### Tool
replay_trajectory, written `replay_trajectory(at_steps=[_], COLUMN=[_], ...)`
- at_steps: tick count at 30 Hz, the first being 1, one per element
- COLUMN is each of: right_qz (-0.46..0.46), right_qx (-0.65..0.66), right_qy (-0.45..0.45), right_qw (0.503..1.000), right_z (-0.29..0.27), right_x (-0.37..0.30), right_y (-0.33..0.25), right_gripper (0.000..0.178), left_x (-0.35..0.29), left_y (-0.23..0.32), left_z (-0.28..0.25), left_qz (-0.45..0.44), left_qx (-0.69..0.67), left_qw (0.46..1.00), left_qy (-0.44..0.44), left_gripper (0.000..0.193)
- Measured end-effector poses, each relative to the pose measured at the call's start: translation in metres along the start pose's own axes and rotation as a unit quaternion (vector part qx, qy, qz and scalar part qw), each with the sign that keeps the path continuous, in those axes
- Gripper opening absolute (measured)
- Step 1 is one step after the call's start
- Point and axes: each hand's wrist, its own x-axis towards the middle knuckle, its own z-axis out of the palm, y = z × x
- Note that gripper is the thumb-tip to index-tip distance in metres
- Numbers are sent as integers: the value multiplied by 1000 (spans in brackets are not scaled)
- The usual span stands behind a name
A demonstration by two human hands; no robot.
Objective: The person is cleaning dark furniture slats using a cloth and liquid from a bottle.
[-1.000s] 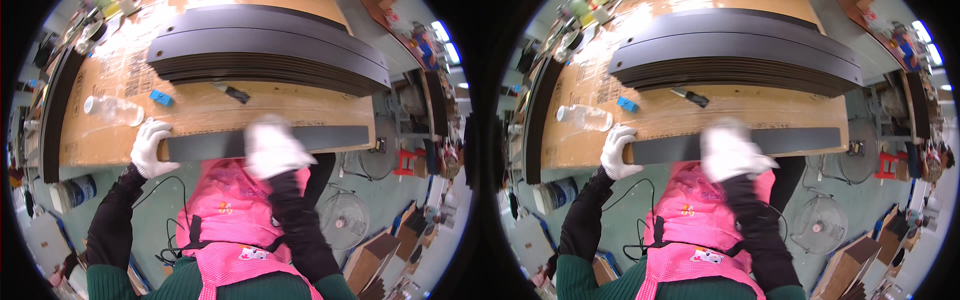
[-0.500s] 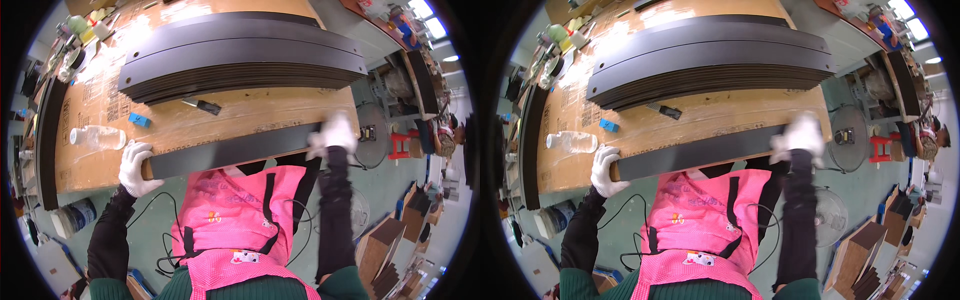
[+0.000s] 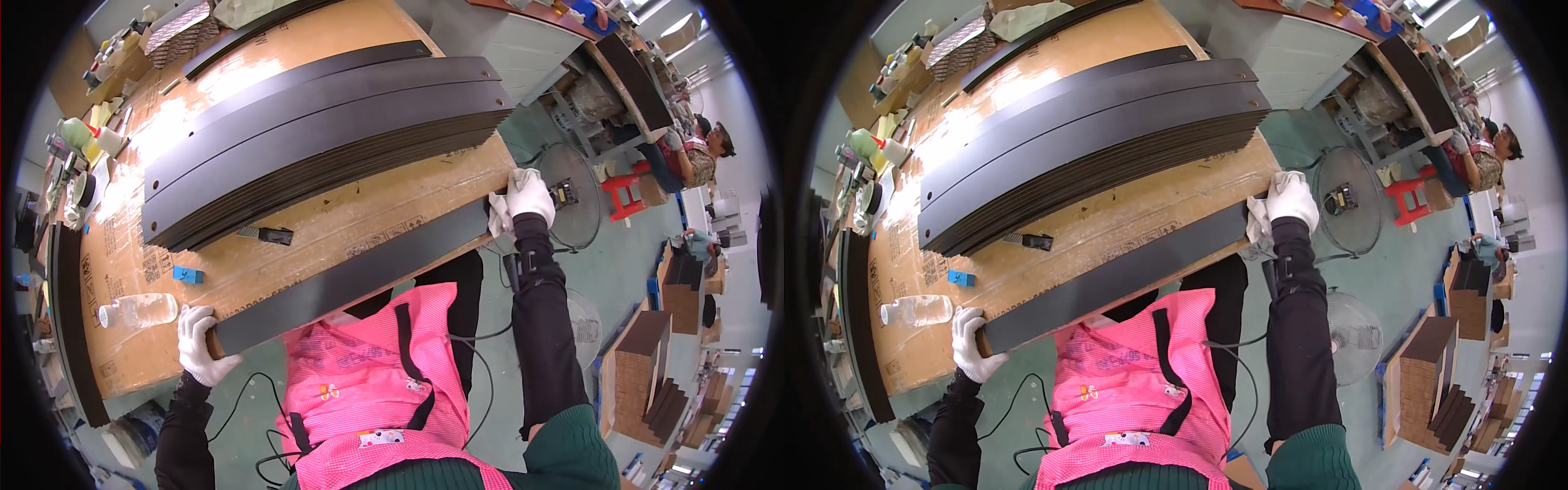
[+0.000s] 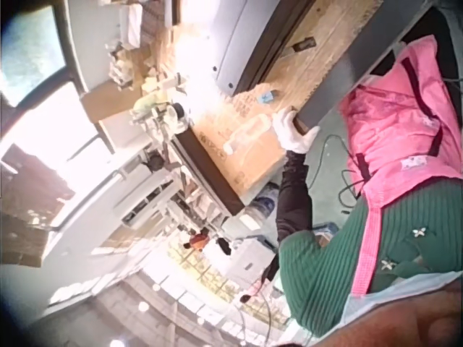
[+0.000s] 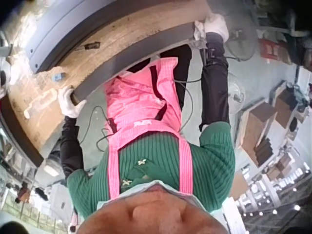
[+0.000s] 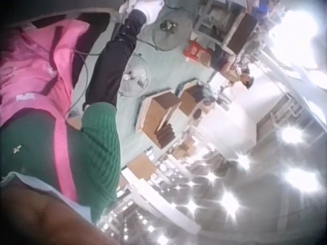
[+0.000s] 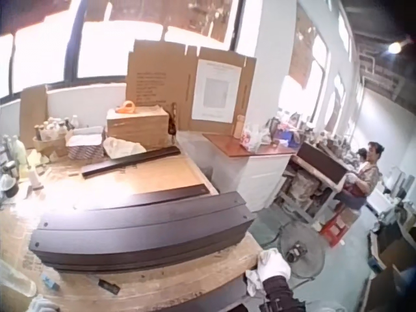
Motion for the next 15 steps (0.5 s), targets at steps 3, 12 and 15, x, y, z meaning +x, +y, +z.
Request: replay_trajectory(at_steps=[3, 12, 15], right_qz=[-43, -295, 27], right_qx=[-162, -7, 147], right_qy=[-119, -10, 21], right_qw=[979, 955, 989], right_z=[-13, 28, 29], right_x=[-97, -137, -21], right_y=[-89, -77, 28], right_gripper=[73, 64, 54], left_x=[-10, -25, -11], left_y=[0, -5, -3], left_z=[-5, -8, -8], left_qz=[-9, -23, -11], left_qx=[9, 0, -11], left_qw=[1000, 1000, 1000], left_qy=[-2, -5, -6], left_gripper=[77, 82, 82])
